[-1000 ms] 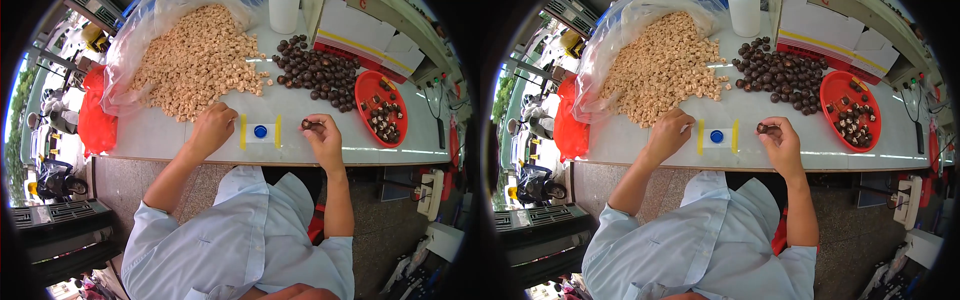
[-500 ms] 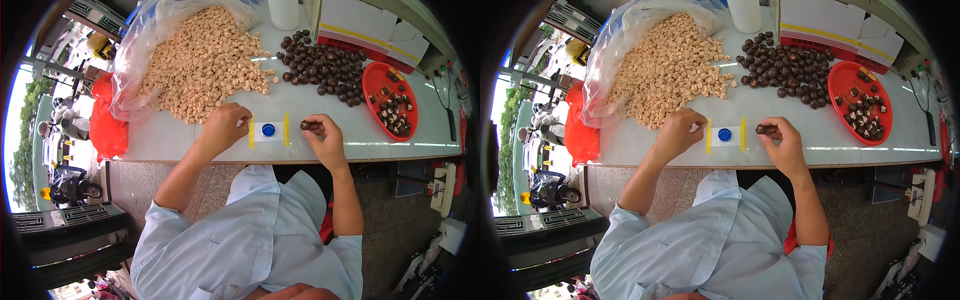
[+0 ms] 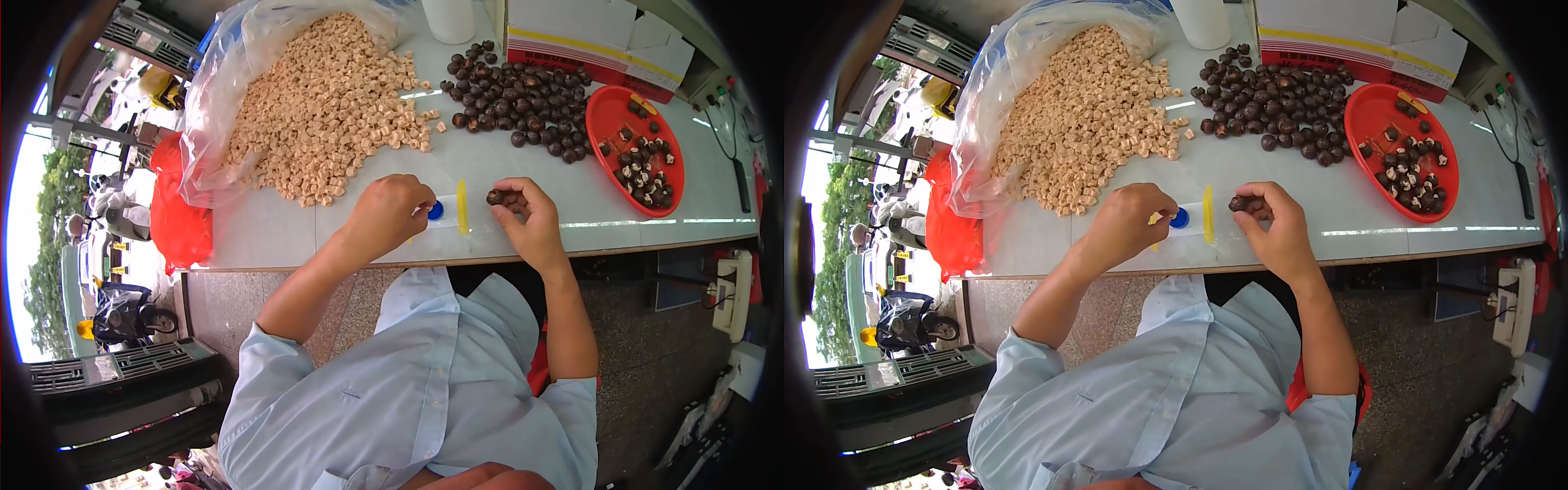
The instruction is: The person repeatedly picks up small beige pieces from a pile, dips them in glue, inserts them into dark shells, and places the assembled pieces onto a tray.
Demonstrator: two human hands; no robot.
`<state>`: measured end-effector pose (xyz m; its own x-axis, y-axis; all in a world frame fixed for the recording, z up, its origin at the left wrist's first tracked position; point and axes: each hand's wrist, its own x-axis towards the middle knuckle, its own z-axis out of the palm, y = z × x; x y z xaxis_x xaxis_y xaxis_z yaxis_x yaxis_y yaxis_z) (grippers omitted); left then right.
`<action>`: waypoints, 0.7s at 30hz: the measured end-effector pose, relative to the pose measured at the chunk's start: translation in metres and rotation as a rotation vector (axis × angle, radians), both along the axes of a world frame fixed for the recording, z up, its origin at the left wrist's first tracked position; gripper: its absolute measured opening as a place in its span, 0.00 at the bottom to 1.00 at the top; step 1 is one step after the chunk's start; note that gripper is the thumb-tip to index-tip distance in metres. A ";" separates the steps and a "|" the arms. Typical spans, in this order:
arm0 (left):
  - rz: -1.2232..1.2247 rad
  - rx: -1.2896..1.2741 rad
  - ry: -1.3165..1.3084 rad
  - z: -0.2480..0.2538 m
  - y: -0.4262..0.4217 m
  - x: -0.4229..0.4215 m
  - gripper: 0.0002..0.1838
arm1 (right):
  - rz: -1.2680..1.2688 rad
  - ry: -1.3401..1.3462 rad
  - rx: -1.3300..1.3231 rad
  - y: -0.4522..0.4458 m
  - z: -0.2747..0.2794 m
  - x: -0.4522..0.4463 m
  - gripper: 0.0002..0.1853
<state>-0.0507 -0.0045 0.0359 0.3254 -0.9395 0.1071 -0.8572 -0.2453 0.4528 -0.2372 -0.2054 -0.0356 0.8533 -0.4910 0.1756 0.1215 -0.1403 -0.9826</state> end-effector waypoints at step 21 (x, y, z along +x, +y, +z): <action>0.010 -0.116 0.116 0.015 -0.003 -0.003 0.11 | 0.049 0.028 0.033 0.020 0.016 0.006 0.19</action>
<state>-0.0533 -0.0073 0.0510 0.3515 -0.9195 0.1762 -0.7953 -0.1939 0.5744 -0.2317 -0.1856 -0.0195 0.8810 -0.4532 0.1358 0.1000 -0.1022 -0.9897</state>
